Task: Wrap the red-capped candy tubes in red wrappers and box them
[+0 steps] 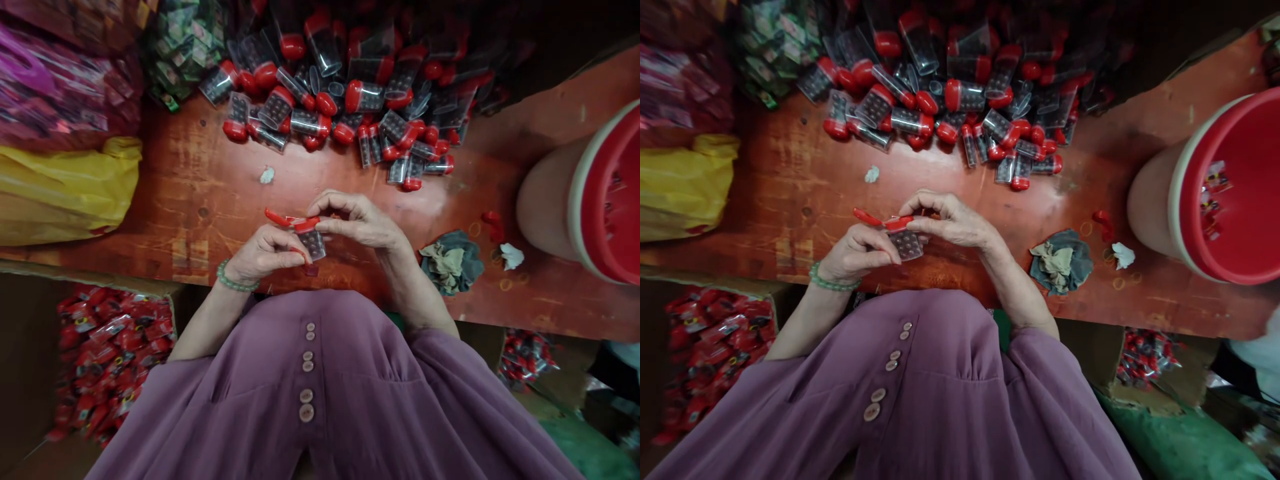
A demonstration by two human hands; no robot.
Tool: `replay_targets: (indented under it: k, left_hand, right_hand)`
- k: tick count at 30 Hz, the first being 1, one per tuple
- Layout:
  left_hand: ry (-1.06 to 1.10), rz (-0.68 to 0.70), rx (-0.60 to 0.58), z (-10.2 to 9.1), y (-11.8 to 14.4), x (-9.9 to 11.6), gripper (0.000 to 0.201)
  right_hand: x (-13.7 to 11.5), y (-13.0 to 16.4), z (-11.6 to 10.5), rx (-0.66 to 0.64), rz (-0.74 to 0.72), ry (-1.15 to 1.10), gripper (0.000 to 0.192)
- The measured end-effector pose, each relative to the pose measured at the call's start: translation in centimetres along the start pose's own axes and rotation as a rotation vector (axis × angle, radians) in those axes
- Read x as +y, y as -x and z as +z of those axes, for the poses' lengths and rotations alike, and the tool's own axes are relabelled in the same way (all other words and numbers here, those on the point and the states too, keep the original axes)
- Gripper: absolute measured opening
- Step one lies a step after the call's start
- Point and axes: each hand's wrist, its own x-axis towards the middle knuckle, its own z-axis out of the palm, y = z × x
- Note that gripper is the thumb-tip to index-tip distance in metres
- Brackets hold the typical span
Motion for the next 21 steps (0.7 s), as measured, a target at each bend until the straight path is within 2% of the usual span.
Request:
replay_targets:
  k: [5, 10, 15, 19, 21]
  left_hand:
    - [0.142, -0.04, 0.108, 0.6, 0.6, -0.9, 0.049]
    - [0.121, -0.019, 0.148, 0.7, 1.1, -1.0, 0.062]
    - [0.202, 0.027, 0.135, 1.0, 1.2, -0.7, 0.046]
    - [0.179, 0.099, 0.071, 1.3, 1.1, -0.4, 0.029]
    - [0.119, 0.126, 0.028, 1.1, 1.1, -0.4, 0.022]
  right_hand:
    - [0.5, -0.3, 0.8, -0.011, -0.001, -0.136, 0.028]
    - [0.4, -0.8, 1.4, 0.003, -0.052, -0.129, 0.028]
    - [0.3, -0.9, 1.3, 0.019, -0.077, -0.054, 0.025]
    - [0.3, -1.3, 0.6, -0.059, -0.116, -0.019, 0.023]
    - [0.4, -1.9, 0.2, -0.14, -0.143, -0.022, 0.036]
